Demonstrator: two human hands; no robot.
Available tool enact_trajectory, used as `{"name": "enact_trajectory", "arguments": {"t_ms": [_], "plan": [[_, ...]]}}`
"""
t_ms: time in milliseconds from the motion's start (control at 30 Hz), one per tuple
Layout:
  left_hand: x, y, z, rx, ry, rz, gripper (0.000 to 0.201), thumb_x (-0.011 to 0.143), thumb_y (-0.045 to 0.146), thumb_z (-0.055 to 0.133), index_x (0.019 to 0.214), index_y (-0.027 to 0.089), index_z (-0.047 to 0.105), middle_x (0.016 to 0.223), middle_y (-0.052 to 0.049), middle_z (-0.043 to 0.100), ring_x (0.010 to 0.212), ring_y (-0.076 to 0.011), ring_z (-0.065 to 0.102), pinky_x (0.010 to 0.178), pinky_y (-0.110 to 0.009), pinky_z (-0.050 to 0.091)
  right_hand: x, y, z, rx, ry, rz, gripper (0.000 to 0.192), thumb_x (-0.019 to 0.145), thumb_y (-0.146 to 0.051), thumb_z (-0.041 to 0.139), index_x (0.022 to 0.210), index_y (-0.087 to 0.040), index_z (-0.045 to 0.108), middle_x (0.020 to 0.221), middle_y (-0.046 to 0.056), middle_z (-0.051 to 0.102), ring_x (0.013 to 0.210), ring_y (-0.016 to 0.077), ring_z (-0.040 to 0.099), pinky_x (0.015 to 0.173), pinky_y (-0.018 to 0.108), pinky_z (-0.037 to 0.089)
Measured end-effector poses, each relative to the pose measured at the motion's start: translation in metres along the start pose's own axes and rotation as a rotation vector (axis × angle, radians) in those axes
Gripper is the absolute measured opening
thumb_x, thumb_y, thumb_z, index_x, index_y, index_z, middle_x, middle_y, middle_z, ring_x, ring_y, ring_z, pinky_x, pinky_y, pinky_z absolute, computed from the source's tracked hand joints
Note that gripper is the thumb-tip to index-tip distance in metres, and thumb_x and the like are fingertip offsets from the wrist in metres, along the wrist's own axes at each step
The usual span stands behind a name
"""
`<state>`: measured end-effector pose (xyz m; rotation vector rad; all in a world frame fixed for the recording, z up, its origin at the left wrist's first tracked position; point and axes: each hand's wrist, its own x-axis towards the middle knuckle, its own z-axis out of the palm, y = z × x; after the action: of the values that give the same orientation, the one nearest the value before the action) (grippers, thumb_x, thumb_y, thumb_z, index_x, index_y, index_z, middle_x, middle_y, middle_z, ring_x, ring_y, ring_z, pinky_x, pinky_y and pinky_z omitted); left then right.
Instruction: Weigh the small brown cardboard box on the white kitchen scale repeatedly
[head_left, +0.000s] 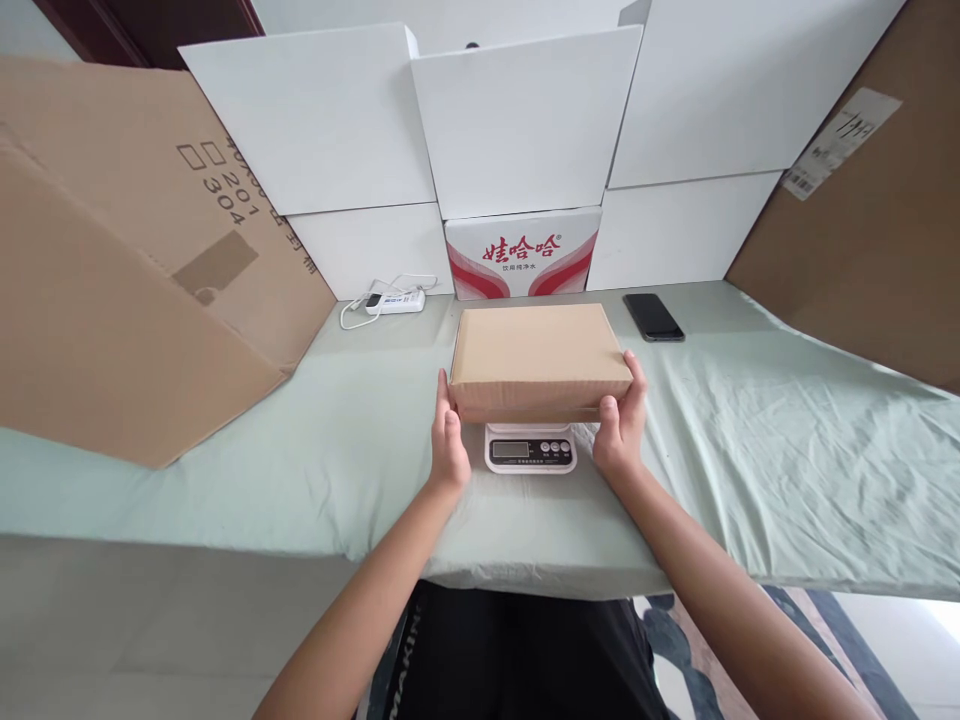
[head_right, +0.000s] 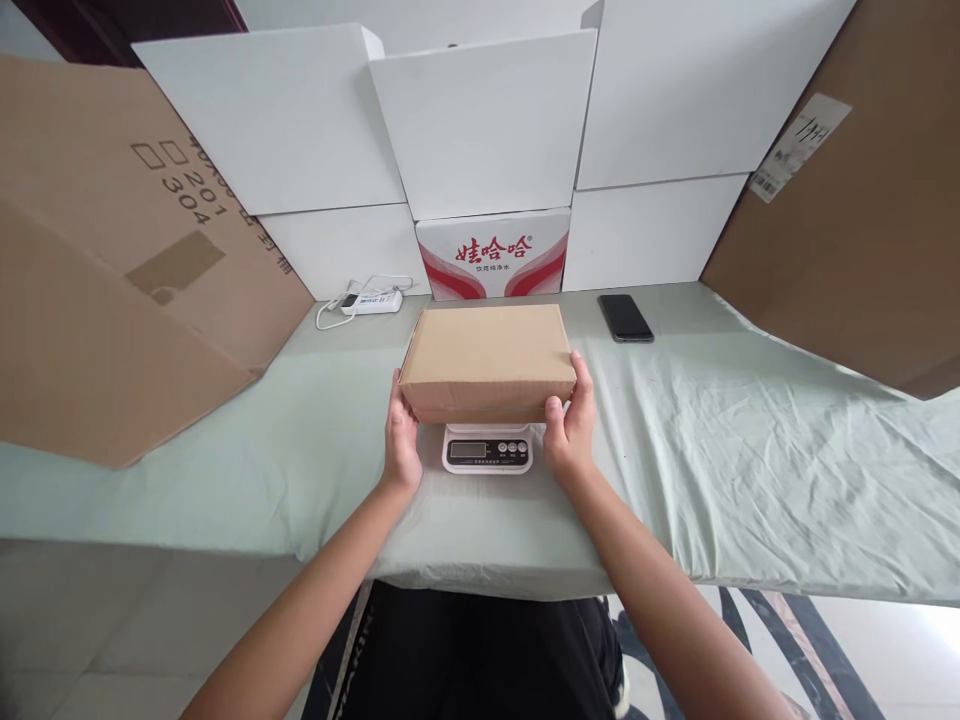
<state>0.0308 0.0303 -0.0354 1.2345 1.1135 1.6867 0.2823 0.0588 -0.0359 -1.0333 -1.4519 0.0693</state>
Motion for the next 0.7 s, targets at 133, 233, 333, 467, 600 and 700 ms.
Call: {"name": "enact_trajectory", "arguments": {"t_ms": [133,233,333,467,600,700], "plan": [[0.0041,-0.0002,-0.0016,-0.048,0.037,0.037,0.099,0.099,0.088,0.045,0.180,0.034,0.026,0.187,-0.008,0.035,0.176,-0.0310,0.030,0.143,-0.048,0.030,0.0010,0.0024,-0.0009,0.002,0.032,0.022,0.071,0.109,-0.064,0.044,0.170,-0.028,0.041,0.160,0.017,0.060,0.143,0.0378,0.062,0.118,0.064,0.052],[0.0061,-0.0003,-0.0023,-0.053,0.039,0.022,0.100,0.099,0.089,0.045,0.180,0.033,0.026,0.186,-0.009,0.037,0.175,-0.0312,0.032,0.143,-0.048,0.030,0.0024,0.0028,-0.0017,0.005,0.029,0.037,0.072,0.109,-0.066,0.042,0.170,-0.028,0.041,0.162,0.018,0.059,0.145,0.0380,0.061,0.118,0.064,0.051],[0.0061,0.0001,-0.0018,-0.048,0.032,-0.004,0.103,0.097,0.091,0.045,0.180,0.033,0.027,0.187,-0.009,0.037,0.175,-0.0323,0.033,0.143,-0.048,0.031,0.0033,0.0026,-0.0023,0.011,0.017,0.047,0.073,0.108,-0.067,0.043,0.169,-0.026,0.044,0.161,0.019,0.061,0.144,0.0374,0.062,0.117,0.061,0.053],[0.0051,0.0012,-0.0007,-0.046,0.034,-0.022,0.103,0.097,0.092,0.043,0.180,0.033,0.028,0.188,-0.009,0.034,0.175,-0.0327,0.031,0.143,-0.048,0.031,0.0037,0.0026,-0.0031,0.027,0.022,0.056,0.072,0.109,-0.066,0.043,0.169,-0.027,0.044,0.157,0.018,0.064,0.140,0.0369,0.066,0.116,0.062,0.053],[0.0045,0.0028,0.0000,-0.001,-0.002,0.002,0.098,0.098,0.091,0.043,0.176,0.030,0.039,0.187,-0.009,0.035,0.177,-0.0335,0.028,0.145,-0.049,0.027,0.0043,0.0005,-0.0041,0.026,0.012,0.046,0.071,0.109,-0.065,0.043,0.169,-0.027,0.045,0.159,0.018,0.064,0.141,0.0378,0.065,0.117,0.062,0.053],[0.0047,0.0043,0.0004,0.009,0.016,0.032,0.092,0.100,0.088,0.043,0.173,0.032,0.045,0.187,-0.007,0.036,0.177,-0.0322,0.028,0.144,-0.047,0.028,0.0050,-0.0013,-0.0046,0.023,0.007,0.048,0.071,0.109,-0.064,0.042,0.169,-0.027,0.046,0.159,0.019,0.064,0.141,0.0377,0.065,0.117,0.063,0.053]]}}
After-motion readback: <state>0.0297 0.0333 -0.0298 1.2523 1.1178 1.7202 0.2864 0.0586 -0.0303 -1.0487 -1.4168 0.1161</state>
